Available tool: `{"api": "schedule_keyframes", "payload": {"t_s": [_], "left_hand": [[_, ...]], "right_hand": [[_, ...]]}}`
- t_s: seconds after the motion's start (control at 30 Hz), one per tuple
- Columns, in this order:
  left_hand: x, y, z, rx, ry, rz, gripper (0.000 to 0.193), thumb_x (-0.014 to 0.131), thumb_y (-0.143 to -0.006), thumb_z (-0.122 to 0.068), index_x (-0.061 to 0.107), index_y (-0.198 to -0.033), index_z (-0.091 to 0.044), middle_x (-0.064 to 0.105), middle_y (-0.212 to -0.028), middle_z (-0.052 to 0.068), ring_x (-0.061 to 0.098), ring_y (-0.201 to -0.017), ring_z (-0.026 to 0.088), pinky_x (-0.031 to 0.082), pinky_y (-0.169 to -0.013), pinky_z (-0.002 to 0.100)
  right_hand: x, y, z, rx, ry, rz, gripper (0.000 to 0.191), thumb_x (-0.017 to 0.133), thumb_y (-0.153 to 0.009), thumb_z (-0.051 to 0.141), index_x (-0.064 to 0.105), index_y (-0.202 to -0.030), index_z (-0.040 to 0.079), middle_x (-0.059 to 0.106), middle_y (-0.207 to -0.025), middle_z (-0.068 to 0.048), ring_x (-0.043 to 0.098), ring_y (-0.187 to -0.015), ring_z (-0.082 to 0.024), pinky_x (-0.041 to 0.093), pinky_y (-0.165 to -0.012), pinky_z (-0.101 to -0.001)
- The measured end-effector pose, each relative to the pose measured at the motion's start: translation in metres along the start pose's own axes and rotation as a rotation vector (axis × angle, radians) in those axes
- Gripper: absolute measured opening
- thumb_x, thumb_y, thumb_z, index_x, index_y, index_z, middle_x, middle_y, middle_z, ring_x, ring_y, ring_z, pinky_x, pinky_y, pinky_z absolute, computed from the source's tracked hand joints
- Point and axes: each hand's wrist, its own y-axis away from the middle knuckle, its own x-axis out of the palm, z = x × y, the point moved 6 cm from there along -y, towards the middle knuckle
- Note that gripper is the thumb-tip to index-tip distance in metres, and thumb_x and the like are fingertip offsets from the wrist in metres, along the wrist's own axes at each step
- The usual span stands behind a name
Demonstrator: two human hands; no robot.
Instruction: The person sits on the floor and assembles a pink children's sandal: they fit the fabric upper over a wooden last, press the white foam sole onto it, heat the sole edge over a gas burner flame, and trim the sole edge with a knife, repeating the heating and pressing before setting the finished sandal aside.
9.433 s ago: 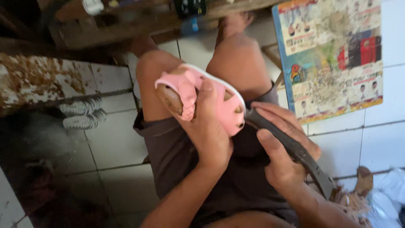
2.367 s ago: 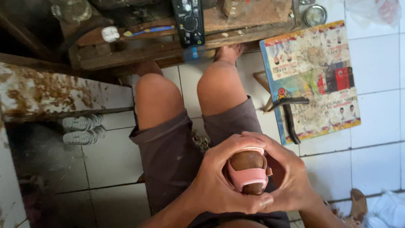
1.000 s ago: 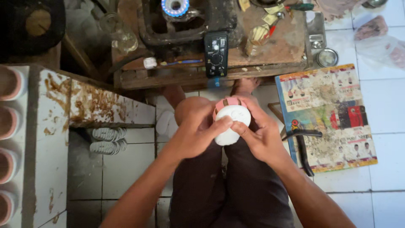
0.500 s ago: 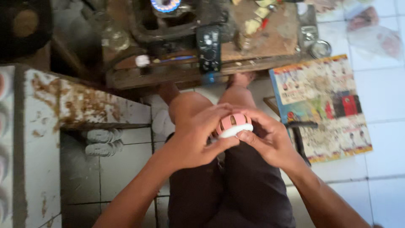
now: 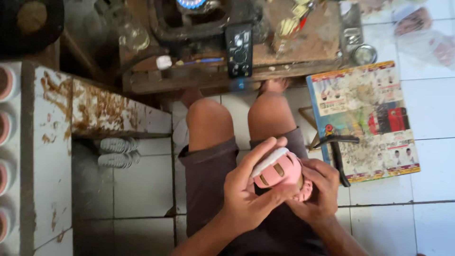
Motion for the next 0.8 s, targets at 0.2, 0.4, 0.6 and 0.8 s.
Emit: {"api": "schedule_keyframes", "payload": {"t_s": [0.2,0.4,0.6,0.8], "left_hand": [[0.001,0.007,0.004,0.044,-0.082,0.02,0.063,0.08,-0.099,-0.009,0.044,-0.15,0.003,0.059,-0.154,0.026,0.066,-0.131,0.025,0.056,-0.111,0.035],[-0.005,0.004,0.009,0.14,-0.112,0.065,0.051,0.083,-0.099,-0.012,0.038,-0.121,-0.004,0.061,-0.142,0.034,0.07,-0.132,0.033,0.062,-0.098,0.036],[-0.015,0.006,0.007,0.148,-0.289,0.079,0.046,0.084,-0.094,-0.009,0.046,-0.12,-0.003,0.073,-0.103,0.023,0.073,-0.123,0.039,0.063,-0.087,0.036],[-0.019,0.008,0.008,0.113,-0.275,0.024,0.043,0.08,-0.101,-0.008,0.043,-0.124,-0.002,0.071,-0.106,0.019,0.074,-0.123,0.035,0.063,-0.093,0.037]], "right_hand": [[-0.012,0.015,-0.002,-0.059,0.013,0.038,0.074,0.095,-0.067,0.018,0.053,-0.126,0.007,0.053,-0.126,-0.015,0.063,-0.113,-0.03,0.056,-0.094,-0.0392],[-0.014,0.02,0.003,-0.043,0.098,0.037,0.078,0.098,-0.06,0.019,0.055,-0.123,0.005,0.054,-0.122,-0.015,0.063,-0.108,-0.028,0.056,-0.089,-0.0362],[-0.013,0.018,0.012,-0.036,0.048,0.045,0.076,0.099,-0.062,0.019,0.057,-0.124,0.003,0.054,-0.124,-0.016,0.064,-0.109,-0.028,0.057,-0.089,-0.0334],[-0.01,0.023,0.008,-0.033,0.069,0.1,0.073,0.098,-0.062,0.017,0.06,-0.123,0.003,0.056,-0.125,-0.016,0.064,-0.108,-0.029,0.057,-0.088,-0.0352]]}}
